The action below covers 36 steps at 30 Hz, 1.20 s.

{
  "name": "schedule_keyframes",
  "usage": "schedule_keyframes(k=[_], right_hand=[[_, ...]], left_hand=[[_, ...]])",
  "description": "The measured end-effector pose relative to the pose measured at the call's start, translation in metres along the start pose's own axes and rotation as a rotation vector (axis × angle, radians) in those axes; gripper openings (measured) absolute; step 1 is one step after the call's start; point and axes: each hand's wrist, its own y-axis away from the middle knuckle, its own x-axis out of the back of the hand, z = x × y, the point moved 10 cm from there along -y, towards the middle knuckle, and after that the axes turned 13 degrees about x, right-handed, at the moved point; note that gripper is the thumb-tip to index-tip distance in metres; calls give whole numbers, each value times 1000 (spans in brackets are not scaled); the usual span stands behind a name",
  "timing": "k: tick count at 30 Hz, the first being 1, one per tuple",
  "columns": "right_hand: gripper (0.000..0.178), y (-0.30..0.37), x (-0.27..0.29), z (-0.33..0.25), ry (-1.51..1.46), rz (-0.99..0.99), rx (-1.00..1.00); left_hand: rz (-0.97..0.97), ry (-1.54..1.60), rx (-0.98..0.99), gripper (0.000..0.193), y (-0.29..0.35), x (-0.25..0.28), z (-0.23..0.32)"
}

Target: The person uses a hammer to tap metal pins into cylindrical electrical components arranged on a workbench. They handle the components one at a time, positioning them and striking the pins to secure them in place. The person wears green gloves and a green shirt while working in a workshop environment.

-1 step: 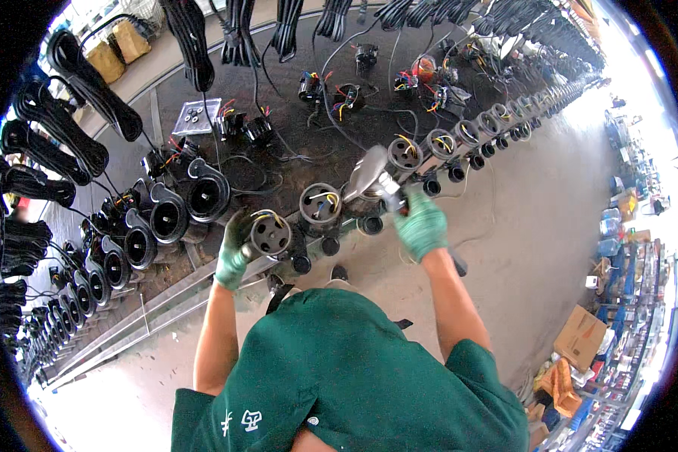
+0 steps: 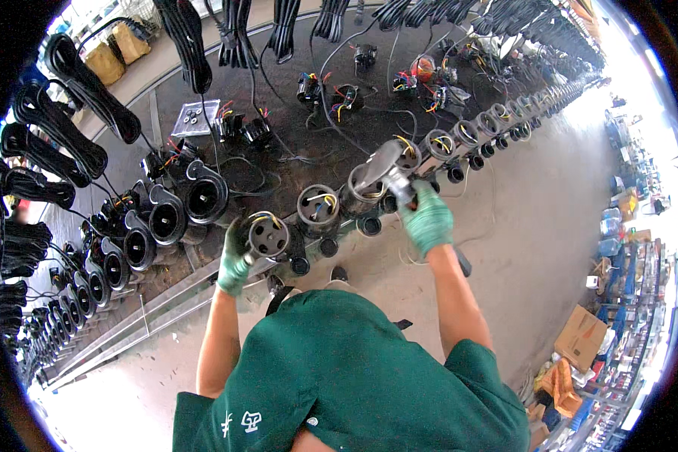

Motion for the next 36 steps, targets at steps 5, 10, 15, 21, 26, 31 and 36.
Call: schedule_keyframes(k=[5, 10, 15, 21, 26, 31, 36], right_hand=[[39, -35, -11, 87, 88, 28, -127], [44, -42, -50, 122, -7, 18, 19], [38, -22, -16, -3, -103, 26, 311], [44, 64, -140, -180, -309, -858, 715], [43, 88, -243, -221, -167, -958, 768], [36, 58, -225, -243, -122, -933, 650], [41, 42, -220, -245, -188, -839, 616]], left_hand=[[247, -116, -81, 125, 16, -31, -32], [579, -371, -126, 100, 16, -27, -44], [523, -368, -125, 103, 10, -18, -39], [329, 3, -130, 96, -37, 0, -19], [333, 126, 128, 71, -86, 39, -33], [409, -135, 222, 77, -109, 47, -33], [358, -31, 315, 77, -117, 51, -41]])
